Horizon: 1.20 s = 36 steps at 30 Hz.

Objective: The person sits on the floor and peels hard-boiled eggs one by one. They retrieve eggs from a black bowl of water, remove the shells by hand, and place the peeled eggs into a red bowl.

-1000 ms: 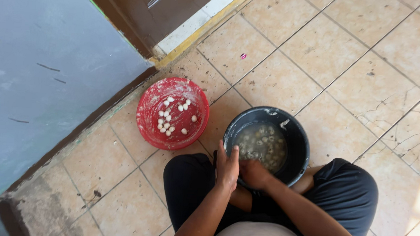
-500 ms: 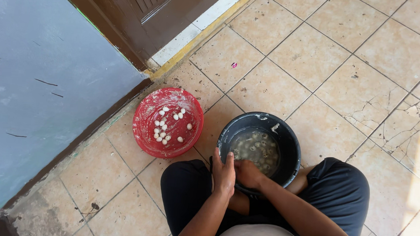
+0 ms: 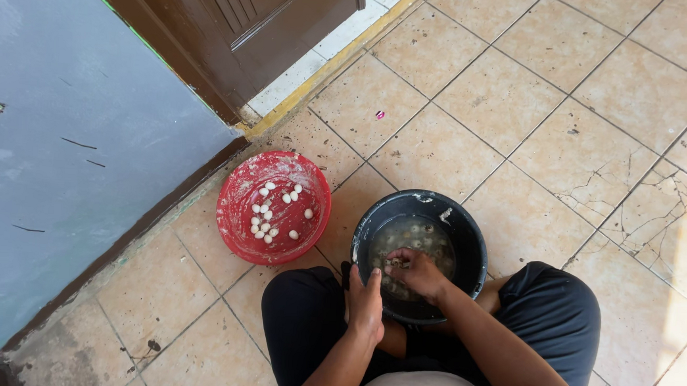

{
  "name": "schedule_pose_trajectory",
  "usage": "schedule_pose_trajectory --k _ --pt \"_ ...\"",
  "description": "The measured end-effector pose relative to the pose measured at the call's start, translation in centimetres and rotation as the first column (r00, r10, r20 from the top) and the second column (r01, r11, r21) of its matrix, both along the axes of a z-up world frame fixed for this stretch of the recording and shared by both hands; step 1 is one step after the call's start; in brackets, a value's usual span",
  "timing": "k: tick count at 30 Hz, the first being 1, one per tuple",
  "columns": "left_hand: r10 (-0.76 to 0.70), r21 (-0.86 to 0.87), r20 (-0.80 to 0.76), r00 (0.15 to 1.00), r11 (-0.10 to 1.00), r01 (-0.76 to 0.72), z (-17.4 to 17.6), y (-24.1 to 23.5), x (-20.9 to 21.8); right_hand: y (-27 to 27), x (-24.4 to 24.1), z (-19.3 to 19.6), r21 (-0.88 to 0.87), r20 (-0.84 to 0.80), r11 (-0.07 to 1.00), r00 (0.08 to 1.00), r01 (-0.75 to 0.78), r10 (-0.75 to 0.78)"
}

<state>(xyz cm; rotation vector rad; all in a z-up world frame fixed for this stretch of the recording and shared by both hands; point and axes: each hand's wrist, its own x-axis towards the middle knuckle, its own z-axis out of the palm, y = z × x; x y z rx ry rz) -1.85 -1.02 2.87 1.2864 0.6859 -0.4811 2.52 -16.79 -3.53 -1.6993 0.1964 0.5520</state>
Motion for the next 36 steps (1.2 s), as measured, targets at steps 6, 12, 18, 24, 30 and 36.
schedule_pose_trajectory --k 6,12,18,24,30,36 --pt "0.047 -0.103 0.069 0.996 0.994 -0.04 -1.2 -0.3 0.5 1.9 -0.6 -2.4 -0.491 0.315 0.871 0.926 -0.028 0.207" --pt "0.049 -0.053 0.104 0.993 0.998 -0.044 -0.5 -0.8 1.5 3.9 -0.3 -2.1 -0.334 0.095 0.91 0.952 -0.246 0.292" --pt "0.054 -0.069 0.119 0.991 0.997 -0.046 0.4 0.0 1.4 3.4 0.2 -1.2 0.151 -0.091 0.983 0.991 0.107 -0.094" --pt "-0.139 0.313 0.387 0.911 0.95 0.012 0.4 0.7 0.7 2.9 -1.0 -2.6 -0.184 -0.033 0.977 0.994 -0.104 0.1" --pt "-0.165 0.314 0.507 0.846 0.95 -0.003 -0.4 0.6 2.1 1.5 -1.4 -1.7 0.132 -0.161 0.978 0.97 -0.162 0.182" --pt "-0.467 0.471 0.521 0.714 0.855 0.216 0.1 -0.2 2.7 -3.2 -2.0 4.2 0.611 -0.121 0.754 0.969 0.242 -0.213"
